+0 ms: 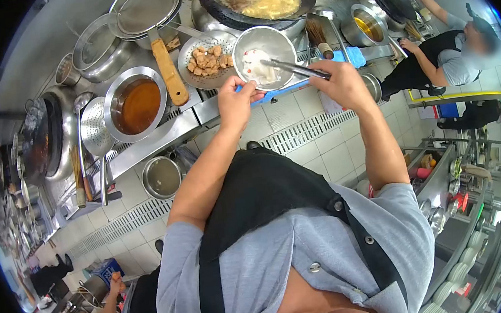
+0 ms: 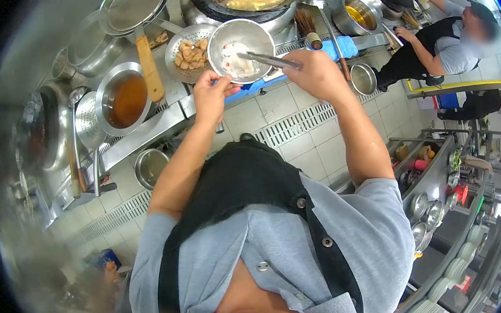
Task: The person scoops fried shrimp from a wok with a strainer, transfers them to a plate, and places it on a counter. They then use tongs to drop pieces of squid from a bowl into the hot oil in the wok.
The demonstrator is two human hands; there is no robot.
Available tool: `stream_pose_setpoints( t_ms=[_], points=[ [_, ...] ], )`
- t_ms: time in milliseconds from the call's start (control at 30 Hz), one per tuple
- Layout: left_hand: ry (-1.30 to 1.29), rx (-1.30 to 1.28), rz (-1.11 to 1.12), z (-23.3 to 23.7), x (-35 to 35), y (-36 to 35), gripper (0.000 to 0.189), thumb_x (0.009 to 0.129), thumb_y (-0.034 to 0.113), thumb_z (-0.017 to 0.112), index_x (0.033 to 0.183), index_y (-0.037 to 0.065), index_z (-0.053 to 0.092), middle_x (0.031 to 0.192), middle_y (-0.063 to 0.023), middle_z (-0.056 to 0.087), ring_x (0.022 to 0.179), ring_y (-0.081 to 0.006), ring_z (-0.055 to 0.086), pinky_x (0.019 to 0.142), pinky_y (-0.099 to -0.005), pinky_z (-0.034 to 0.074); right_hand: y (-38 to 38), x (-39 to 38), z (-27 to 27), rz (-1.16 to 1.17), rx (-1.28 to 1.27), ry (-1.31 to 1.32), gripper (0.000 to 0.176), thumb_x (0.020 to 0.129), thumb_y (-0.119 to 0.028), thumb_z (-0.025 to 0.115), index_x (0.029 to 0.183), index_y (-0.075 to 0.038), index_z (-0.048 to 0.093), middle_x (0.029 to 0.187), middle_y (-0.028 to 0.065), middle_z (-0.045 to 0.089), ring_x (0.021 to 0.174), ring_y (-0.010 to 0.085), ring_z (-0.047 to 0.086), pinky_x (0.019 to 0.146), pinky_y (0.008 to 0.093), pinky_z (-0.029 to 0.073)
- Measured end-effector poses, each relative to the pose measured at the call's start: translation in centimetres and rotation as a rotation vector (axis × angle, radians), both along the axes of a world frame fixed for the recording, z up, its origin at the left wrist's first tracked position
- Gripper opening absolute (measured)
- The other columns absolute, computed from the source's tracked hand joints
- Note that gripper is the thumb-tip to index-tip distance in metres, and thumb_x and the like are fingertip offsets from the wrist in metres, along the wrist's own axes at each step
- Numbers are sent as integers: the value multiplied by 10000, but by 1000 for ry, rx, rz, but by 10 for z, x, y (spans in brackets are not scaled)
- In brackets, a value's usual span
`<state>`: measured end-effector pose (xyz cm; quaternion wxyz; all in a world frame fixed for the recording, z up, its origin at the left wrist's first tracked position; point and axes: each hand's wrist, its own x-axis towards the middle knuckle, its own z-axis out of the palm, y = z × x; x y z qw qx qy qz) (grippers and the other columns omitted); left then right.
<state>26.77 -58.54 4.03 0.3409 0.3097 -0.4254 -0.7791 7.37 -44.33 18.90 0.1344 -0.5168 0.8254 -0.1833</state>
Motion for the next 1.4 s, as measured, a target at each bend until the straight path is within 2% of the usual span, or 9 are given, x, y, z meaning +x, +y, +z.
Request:
stream_pose_setpoints(
  t_ms=[167,300,400,567,767,933,1167,1233,1400],
  points=[
    [70,105,64,0,-6,-8,150,942,-2,654,862,7,527,864,-157,681,728,-243,748,630,-294,632,-32,-48,30,-20,-154,-49,394,839,-288,758,1152,-50,741,858,191,738,787,324,724,743,405,555],
    [43,131,77,3,-7,-8,143,951,8,648,875,6,527,874,-151,673,738,-241,744,650,-297,634,-140,-140,5,-54,-320,432,510,847,-418,743,1226,-77,718,979,227,741,956,353,723,844,412,557],
    [48,131,91,7,-3,1,138,952,13,648,882,9,529,883,-145,669,741,-237,740,663,-302,633,-179,-176,7,-220,-273,430,609,822,-497,730,1258,-73,701,1114,211,733,1081,376,688,957,431,525],
    [24,140,114,4,12,6,131,951,23,654,899,15,535,902,-144,674,750,-233,738,681,-306,628,-125,-143,20,-175,-368,335,591,828,-463,745,1262,-65,699,1085,208,740,1041,360,704,926,413,530],
    [73,19,126,-1,7,5,165,947,28,674,864,20,532,926,-149,678,763,-218,738,654,-288,629,-15,-51,21,110,-133,-76,496,815,-272,803,1236,-28,705,862,162,739,741,221,703,735,344,555],
    [54,-61,66,4,-6,15,181,946,18,670,852,10,516,902,-149,669,752,-219,741,643,-292,633,-6,-9,-31,165,-111,12,403,821,-219,771,1163,-13,721,895,190,747,791,247,742,763,374,568],
    [34,107,85,-12,-5,-2,154,946,12,657,878,4,519,854,-149,671,743,-243,750,639,-299,637,-14,-27,23,22,-152,-108,346,874,-153,755,1172,18,715,906,97,750,753,136,652,702,294,519],
    [32,118,97,-11,-4,-5,147,947,11,655,885,3,521,862,-150,670,746,-245,750,643,-298,638,-43,-55,24,30,-192,-95,378,853,-277,753,1150,-44,738,886,164,734,739,228,680,719,355,531],
    [23,123,128,-1,-2,-1,134,947,6,650,896,4,526,884,-157,672,752,-246,751,655,-295,639,-182,-148,-10,-57,-279,374,529,834,-441,730,1213,-72,717,1121,209,729,1072,383,690,937,443,534]
  ],
)
